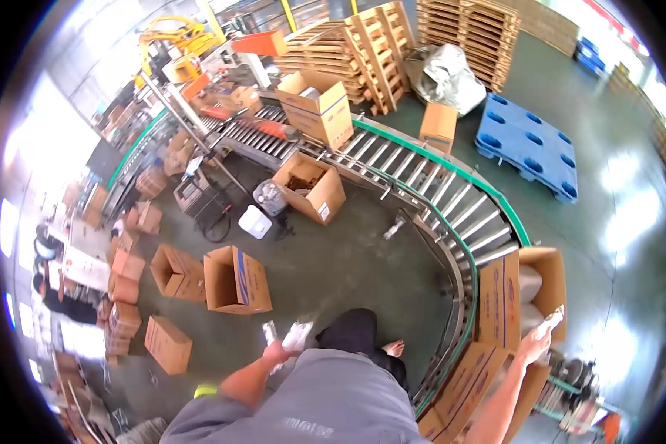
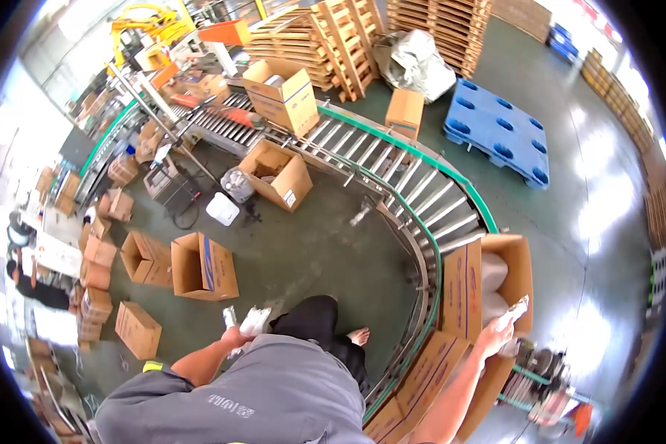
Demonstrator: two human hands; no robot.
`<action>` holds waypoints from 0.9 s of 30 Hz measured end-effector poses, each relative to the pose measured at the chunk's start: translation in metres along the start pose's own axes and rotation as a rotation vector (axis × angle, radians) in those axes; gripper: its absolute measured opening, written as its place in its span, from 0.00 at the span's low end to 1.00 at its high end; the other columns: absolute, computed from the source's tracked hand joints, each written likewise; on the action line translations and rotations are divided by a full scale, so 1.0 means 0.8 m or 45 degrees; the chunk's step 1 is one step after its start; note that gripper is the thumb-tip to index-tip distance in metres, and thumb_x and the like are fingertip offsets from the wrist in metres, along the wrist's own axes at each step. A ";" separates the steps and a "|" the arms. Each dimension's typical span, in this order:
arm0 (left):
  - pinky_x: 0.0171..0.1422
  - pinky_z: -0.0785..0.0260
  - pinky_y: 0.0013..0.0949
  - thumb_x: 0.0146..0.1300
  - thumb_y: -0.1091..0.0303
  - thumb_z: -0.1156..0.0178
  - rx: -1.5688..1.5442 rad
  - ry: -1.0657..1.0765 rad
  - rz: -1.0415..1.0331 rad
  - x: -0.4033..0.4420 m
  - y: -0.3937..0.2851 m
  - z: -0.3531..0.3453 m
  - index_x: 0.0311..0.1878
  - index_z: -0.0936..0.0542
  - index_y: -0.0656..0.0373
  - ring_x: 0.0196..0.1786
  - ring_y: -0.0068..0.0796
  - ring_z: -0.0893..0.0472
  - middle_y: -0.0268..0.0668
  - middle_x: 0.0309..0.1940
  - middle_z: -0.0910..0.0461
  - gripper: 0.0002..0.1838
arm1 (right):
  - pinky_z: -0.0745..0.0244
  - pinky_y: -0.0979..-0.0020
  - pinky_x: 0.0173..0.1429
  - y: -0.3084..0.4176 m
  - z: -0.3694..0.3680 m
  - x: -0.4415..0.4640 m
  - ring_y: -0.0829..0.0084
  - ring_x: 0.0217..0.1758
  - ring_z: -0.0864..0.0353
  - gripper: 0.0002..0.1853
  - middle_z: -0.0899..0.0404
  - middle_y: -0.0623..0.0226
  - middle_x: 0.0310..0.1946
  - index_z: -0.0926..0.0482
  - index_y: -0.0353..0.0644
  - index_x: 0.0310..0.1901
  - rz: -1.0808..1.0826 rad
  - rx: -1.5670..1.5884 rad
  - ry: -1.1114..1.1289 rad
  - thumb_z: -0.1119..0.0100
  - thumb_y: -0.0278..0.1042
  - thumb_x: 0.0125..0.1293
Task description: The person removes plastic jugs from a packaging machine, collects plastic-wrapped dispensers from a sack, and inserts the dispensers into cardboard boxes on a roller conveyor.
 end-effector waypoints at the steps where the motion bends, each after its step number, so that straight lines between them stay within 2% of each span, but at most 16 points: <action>1: 0.68 0.31 0.44 0.43 0.28 0.28 0.002 -0.040 -0.110 0.009 -0.044 0.006 0.60 0.20 0.62 0.59 0.45 0.18 0.48 0.56 0.18 0.50 | 0.33 0.57 0.70 -0.015 -0.041 0.034 0.49 0.65 0.29 0.30 0.30 0.45 0.65 0.32 0.34 0.69 0.033 -0.094 0.131 0.45 0.45 0.71; 2: 0.71 0.34 0.45 0.43 0.29 0.28 0.021 -0.070 -0.222 0.018 -0.090 0.017 0.63 0.22 0.60 0.60 0.44 0.19 0.47 0.57 0.18 0.51 | 0.34 0.57 0.70 -0.050 -0.098 0.072 0.50 0.65 0.28 0.31 0.28 0.45 0.64 0.30 0.32 0.68 0.055 -0.202 0.261 0.45 0.47 0.71; 3: 0.73 0.37 0.45 0.43 0.31 0.27 -0.010 -0.085 -0.252 0.020 -0.134 0.035 0.65 0.23 0.58 0.62 0.44 0.21 0.46 0.58 0.18 0.51 | 0.32 0.58 0.67 -0.121 -0.185 0.102 0.52 0.59 0.24 0.31 0.24 0.47 0.60 0.27 0.30 0.64 -0.174 -0.022 0.582 0.45 0.50 0.71; 4: 0.75 0.40 0.46 0.43 0.33 0.27 -0.037 -0.100 -0.288 0.026 -0.183 0.053 0.67 0.25 0.56 0.64 0.45 0.22 0.45 0.59 0.19 0.51 | 0.32 0.58 0.67 -0.101 -0.194 0.118 0.52 0.59 0.24 0.31 0.24 0.47 0.60 0.27 0.30 0.64 -0.178 -0.026 0.582 0.45 0.50 0.71; 6: 0.75 0.40 0.45 0.43 0.34 0.27 -0.112 -0.173 -0.381 0.052 -0.273 0.079 0.67 0.25 0.56 0.64 0.46 0.23 0.44 0.59 0.19 0.50 | 0.26 0.59 0.59 -0.060 -0.237 0.107 0.59 0.50 0.20 0.31 0.20 0.54 0.57 0.25 0.31 0.63 -0.590 0.052 1.021 0.44 0.51 0.71; 8: 0.75 0.39 0.45 0.45 0.38 0.27 -0.278 -0.202 -0.544 0.049 -0.392 0.127 0.68 0.26 0.54 0.66 0.50 0.26 0.43 0.60 0.19 0.48 | 0.25 0.60 0.56 0.027 -0.244 0.108 0.61 0.50 0.20 0.29 0.20 0.56 0.58 0.25 0.32 0.63 -0.596 0.196 0.982 0.44 0.49 0.71; 10: 0.75 0.39 0.45 0.45 0.39 0.27 -0.359 -0.219 -0.760 0.079 -0.496 0.143 0.68 0.25 0.53 0.66 0.50 0.27 0.42 0.60 0.19 0.47 | 0.25 0.61 0.59 0.040 -0.309 0.124 0.59 0.60 0.22 0.27 0.21 0.58 0.61 0.23 0.41 0.65 -0.627 0.159 1.095 0.44 0.50 0.72; 12: 0.75 0.39 0.45 0.45 0.40 0.27 -0.258 -0.101 -0.854 0.071 -0.611 0.175 0.69 0.26 0.54 0.67 0.52 0.28 0.43 0.62 0.21 0.48 | 0.24 0.58 0.61 0.008 -0.418 0.149 0.54 0.64 0.22 0.23 0.20 0.55 0.60 0.22 0.46 0.63 -0.329 0.273 1.132 0.44 0.47 0.71; 13: 0.75 0.39 0.45 0.46 0.41 0.27 -0.208 -0.181 -0.903 0.087 -0.653 0.178 0.70 0.28 0.56 0.67 0.52 0.28 0.45 0.64 0.23 0.49 | 0.24 0.55 0.61 0.031 -0.439 0.164 0.50 0.63 0.21 0.22 0.19 0.52 0.59 0.21 0.43 0.61 -0.098 -0.114 1.191 0.44 0.44 0.70; 14: 0.70 0.33 0.47 0.46 0.48 0.25 -0.172 -0.361 -1.061 0.100 -0.694 0.182 0.68 0.27 0.53 0.64 0.51 0.25 0.44 0.61 0.21 0.45 | 0.23 0.53 0.61 0.046 -0.455 0.165 0.46 0.62 0.21 0.21 0.19 0.49 0.58 0.20 0.40 0.59 0.135 -0.516 1.247 0.45 0.42 0.69; 15: 0.70 0.34 0.46 0.46 0.49 0.25 -0.195 -0.299 -1.079 0.104 -0.727 0.181 0.68 0.27 0.52 0.65 0.51 0.26 0.44 0.63 0.22 0.44 | 0.23 0.51 0.62 0.054 -0.475 0.164 0.44 0.59 0.20 0.20 0.18 0.47 0.55 0.19 0.37 0.56 0.117 -0.788 1.345 0.50 0.38 0.69; 17: 0.71 0.35 0.45 0.47 0.51 0.25 -0.269 -0.177 -1.170 0.097 -0.811 0.210 0.68 0.26 0.51 0.65 0.51 0.26 0.44 0.64 0.23 0.42 | 0.23 0.51 0.62 0.066 -0.506 0.177 0.46 0.58 0.19 0.19 0.18 0.47 0.54 0.18 0.37 0.55 0.175 -0.924 1.363 0.52 0.37 0.70; 19: 0.73 0.38 0.46 0.49 0.52 0.26 -0.359 0.066 -1.201 0.084 -0.874 0.225 0.63 0.21 0.50 0.67 0.52 0.29 0.44 0.66 0.25 0.35 | 0.22 0.52 0.61 0.059 -0.522 0.184 0.49 0.57 0.17 0.18 0.17 0.47 0.52 0.17 0.40 0.53 0.184 -1.015 1.286 0.55 0.35 0.72; 23: 0.76 0.42 0.50 0.51 0.48 0.26 -0.138 -0.019 -1.393 0.095 -0.942 0.222 0.50 0.14 0.55 0.73 0.56 0.36 0.42 0.72 0.31 0.27 | 0.22 0.52 0.61 0.109 -0.507 0.171 0.49 0.57 0.17 0.18 0.17 0.46 0.51 0.17 0.39 0.52 0.334 -1.075 1.381 0.52 0.38 0.71; 25: 0.77 0.42 0.50 0.50 0.47 0.26 -0.129 0.011 -1.380 0.095 -0.967 0.225 0.51 0.14 0.55 0.73 0.56 0.36 0.42 0.72 0.32 0.29 | 0.21 0.54 0.61 0.190 -0.447 0.186 0.50 0.57 0.17 0.18 0.16 0.48 0.50 0.17 0.39 0.51 -0.041 -0.893 1.263 0.47 0.41 0.69; 27: 0.77 0.43 0.50 0.50 0.45 0.26 -0.179 0.036 -1.391 0.096 -0.980 0.220 0.54 0.16 0.56 0.73 0.54 0.35 0.42 0.72 0.31 0.32 | 0.21 0.54 0.61 0.175 -0.420 0.181 0.51 0.56 0.16 0.18 0.15 0.49 0.50 0.17 0.39 0.51 0.020 -0.959 1.328 0.44 0.42 0.67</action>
Point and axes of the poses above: each hand's wrist, its own x-axis towards the middle knuckle, its own z-axis out of the back of the hand, y = z × x, the point moved 9 cm from there along x, towards the middle knuckle
